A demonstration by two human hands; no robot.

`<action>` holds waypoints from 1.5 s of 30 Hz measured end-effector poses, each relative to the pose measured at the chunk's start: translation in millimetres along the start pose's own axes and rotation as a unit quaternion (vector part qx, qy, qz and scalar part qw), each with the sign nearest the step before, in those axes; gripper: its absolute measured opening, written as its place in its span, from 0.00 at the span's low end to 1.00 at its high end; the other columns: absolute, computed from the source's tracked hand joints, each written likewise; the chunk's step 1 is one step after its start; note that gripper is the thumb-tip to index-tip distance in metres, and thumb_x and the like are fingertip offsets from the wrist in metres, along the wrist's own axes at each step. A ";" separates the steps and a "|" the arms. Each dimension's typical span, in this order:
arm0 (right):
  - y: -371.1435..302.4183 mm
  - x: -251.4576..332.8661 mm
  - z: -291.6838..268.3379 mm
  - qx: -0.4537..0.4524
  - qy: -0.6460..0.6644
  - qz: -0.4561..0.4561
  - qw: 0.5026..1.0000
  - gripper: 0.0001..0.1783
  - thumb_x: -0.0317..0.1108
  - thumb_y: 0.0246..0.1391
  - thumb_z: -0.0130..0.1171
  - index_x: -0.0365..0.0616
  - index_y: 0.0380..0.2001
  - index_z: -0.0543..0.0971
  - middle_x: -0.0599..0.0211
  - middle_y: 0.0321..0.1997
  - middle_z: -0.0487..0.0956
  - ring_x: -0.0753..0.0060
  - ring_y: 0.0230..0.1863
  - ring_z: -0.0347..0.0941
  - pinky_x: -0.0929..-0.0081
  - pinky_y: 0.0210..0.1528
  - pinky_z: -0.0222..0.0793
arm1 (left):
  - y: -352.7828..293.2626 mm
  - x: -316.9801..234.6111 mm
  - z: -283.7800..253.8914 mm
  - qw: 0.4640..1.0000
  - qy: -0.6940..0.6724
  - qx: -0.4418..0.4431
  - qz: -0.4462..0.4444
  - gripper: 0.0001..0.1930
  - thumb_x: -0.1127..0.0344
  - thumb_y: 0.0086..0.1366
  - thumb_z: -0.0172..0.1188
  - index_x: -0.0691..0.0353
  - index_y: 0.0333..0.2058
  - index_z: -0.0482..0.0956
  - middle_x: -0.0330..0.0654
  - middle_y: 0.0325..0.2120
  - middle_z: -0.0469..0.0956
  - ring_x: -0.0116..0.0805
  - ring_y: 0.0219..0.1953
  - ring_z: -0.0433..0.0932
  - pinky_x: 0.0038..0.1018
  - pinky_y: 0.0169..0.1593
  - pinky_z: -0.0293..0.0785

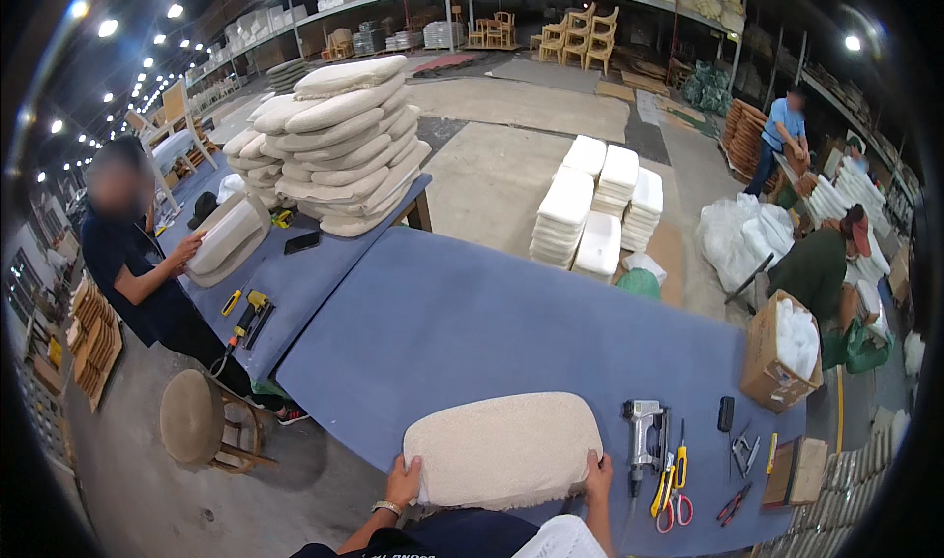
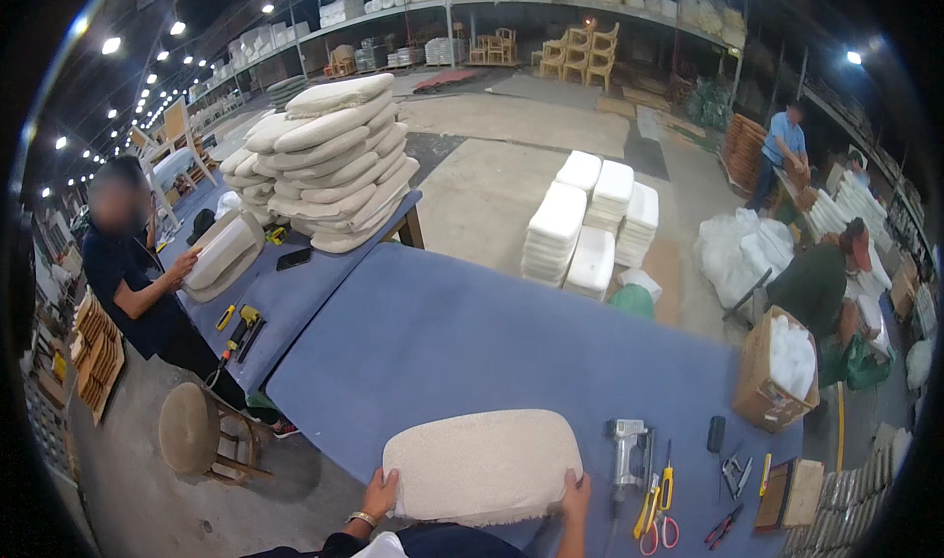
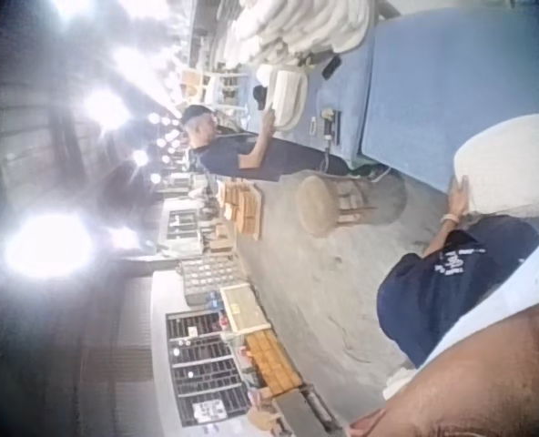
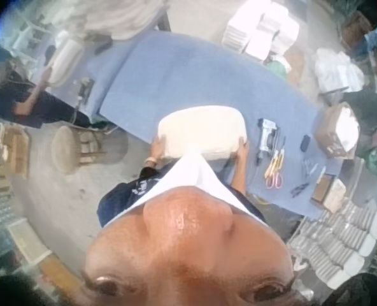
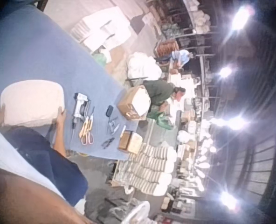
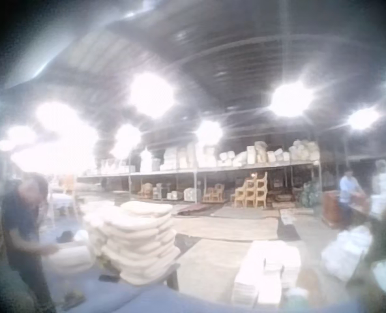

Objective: The person wraps a foam cushion with fabric, folds the edges, and secures them using a staple gun. They then trim excess fabric with a utility knife and place the finished cushion on a stack.

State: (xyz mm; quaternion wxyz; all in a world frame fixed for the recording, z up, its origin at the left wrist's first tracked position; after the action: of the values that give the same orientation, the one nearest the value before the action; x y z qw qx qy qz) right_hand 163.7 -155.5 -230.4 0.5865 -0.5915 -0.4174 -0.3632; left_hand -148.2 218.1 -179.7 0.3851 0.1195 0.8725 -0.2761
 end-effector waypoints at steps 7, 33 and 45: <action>-13.7 14.8 3.9 -0.021 -0.042 -0.055 0.997 0.20 0.43 0.63 0.66 0.37 0.48 0.80 0.65 0.40 0.83 0.75 0.39 0.76 0.72 0.43 0.73 | 8.1 -64.2 -7.9 0.932 0.208 -0.138 0.262 0.33 0.50 0.69 0.63 0.69 0.63 0.72 0.62 0.54 0.79 0.60 0.55 0.79 0.45 0.59 0.74; 18.4 -23.9 -13.1 -0.035 -0.044 -0.100 0.993 0.25 0.45 0.59 0.71 0.33 0.47 0.82 0.68 0.34 0.81 0.76 0.34 0.73 0.74 0.39 0.71 | -290.4 -490.4 -93.2 0.323 -0.487 0.616 0.529 0.26 0.68 0.74 0.57 0.89 0.59 0.68 0.64 0.37 0.86 0.56 0.46 0.87 0.42 0.51 0.82; 9.7 -10.4 -9.9 -0.032 -0.080 -0.091 0.992 0.26 0.46 0.58 0.71 0.33 0.47 0.82 0.69 0.30 0.80 0.77 0.31 0.72 0.74 0.35 0.70 | -284.1 -482.0 -99.8 0.381 -0.469 0.662 0.443 0.28 0.81 0.73 0.51 0.87 0.67 0.56 0.67 0.63 0.71 0.54 0.62 0.77 0.41 0.65 0.72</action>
State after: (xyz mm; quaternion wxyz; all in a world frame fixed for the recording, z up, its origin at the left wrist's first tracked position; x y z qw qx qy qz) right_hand 169.2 -165.7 -243.2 0.4962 -0.5968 -0.5032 -0.3799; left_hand -3.1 44.7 341.7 0.5989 0.5578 -0.0841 -0.5684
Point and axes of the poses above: each hand's wrist, its own y-axis towards the middle knuckle, its own z-axis out of the palm, x = y × z, the point moved 7 cm from there along y, towards the middle knuckle
